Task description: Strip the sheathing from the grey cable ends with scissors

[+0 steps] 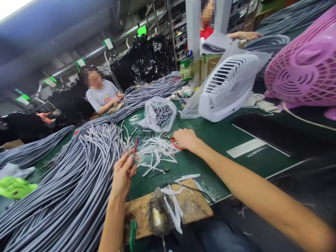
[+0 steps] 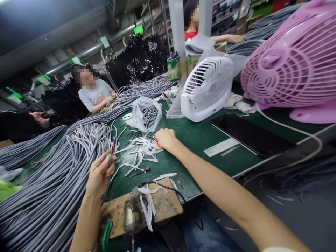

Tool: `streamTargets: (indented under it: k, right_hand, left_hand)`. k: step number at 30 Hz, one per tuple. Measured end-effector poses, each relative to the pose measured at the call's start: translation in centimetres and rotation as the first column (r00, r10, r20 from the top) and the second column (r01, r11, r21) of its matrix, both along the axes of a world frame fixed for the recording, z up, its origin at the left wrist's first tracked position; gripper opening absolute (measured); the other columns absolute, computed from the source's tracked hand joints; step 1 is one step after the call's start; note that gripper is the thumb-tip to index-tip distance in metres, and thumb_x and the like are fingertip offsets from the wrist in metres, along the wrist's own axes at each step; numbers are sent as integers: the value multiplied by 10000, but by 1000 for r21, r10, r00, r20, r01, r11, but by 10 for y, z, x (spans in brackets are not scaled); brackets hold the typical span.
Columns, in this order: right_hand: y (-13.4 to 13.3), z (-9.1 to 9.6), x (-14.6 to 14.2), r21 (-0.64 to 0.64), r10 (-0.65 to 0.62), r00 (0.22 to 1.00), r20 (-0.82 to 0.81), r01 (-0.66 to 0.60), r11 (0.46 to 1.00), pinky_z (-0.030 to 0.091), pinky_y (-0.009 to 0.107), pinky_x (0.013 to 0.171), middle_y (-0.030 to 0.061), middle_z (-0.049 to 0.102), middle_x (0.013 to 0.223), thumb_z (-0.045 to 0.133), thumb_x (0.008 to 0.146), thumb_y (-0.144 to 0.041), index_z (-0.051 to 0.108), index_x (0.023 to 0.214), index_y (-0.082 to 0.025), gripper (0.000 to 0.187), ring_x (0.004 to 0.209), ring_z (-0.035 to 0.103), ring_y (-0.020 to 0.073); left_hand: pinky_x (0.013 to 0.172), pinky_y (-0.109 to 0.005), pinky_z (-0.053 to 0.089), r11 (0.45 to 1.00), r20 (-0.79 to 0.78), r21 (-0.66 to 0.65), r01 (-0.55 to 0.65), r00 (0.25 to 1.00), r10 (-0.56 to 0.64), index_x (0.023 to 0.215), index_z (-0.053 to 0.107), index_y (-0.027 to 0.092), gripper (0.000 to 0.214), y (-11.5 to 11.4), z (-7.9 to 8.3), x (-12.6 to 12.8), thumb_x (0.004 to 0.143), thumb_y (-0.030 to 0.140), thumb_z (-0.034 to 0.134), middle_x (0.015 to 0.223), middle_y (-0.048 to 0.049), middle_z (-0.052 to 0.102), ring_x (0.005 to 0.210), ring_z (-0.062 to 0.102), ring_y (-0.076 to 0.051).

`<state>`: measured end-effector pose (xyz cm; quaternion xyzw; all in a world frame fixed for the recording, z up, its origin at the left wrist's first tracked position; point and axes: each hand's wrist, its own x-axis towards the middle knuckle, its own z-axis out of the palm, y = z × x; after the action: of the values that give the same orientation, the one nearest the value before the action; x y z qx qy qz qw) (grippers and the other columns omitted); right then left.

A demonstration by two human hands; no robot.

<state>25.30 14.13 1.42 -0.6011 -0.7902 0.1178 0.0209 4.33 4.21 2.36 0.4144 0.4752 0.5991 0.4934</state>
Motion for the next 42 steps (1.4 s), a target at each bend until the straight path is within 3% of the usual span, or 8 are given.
streamTargets:
  k: [5,8,11,15,21,27,34,42]
  right_hand:
    - [1,10,13,94,-99,995,0,99,991,423,277,652,177,659,891,559,697,-147,670,912,-110,245,845,627,259]
    - [-6,20,15,199,0,977,-213,44,979,378,238,577,94,639,737,514,733,-198,642,782,-127,154,681,590,185]
    - [-20,20,0,255,252,746,-616,-114,960,334,197,506,-13,520,587,585,706,-367,568,672,-143,227,528,443,96]
    - [-47,9,-30,262,424,525,-738,-357,897,255,182,461,-75,366,514,703,595,-403,467,545,-159,343,486,299,57]
    - [-61,1,-42,310,514,495,-701,-438,844,246,187,488,-75,391,569,747,567,-356,483,596,-161,330,519,302,64]
    - [-59,-1,-43,334,515,472,-716,-416,846,237,190,495,-72,388,554,730,605,-340,488,570,-159,303,511,295,66]
    - [-58,-7,-45,301,484,413,-771,-433,849,204,194,461,-84,284,483,693,625,-467,380,487,-169,454,476,241,60]
    - [-56,-9,-47,242,404,324,-856,-440,865,149,210,438,-80,183,457,656,616,-568,262,424,-175,589,471,175,55]
  left_hand:
    - [374,-129,215,993,92,79,86,991,-93,932,621,188,403,-4,1,-5,575,279,784,656,29,537,417,359,-2]
    - [403,-130,248,970,96,236,54,992,-78,787,548,216,260,-6,-2,-6,633,260,752,664,39,535,432,389,-12]
    - [439,-142,289,922,30,387,28,999,-43,656,470,189,251,-8,-5,-7,689,256,710,670,39,522,456,419,-22]
    - [485,-169,337,831,-138,550,80,990,-4,548,481,158,298,-9,-7,-12,716,295,686,678,18,498,533,466,-55]
    - [525,-206,384,739,-318,665,105,936,152,509,560,168,253,-11,-10,-18,725,237,673,662,2,494,579,489,-89]
    - [515,-234,363,781,-382,616,102,906,183,496,621,199,247,-17,-4,-9,728,275,662,627,-8,485,559,475,-108]
    - [496,-246,334,815,-432,572,91,878,205,452,635,202,283,-18,-6,-6,717,297,658,589,-21,484,542,457,-125]
    - [501,-227,368,800,-410,591,106,893,184,679,723,246,60,-18,-4,-5,709,241,671,603,-13,547,557,503,-127]
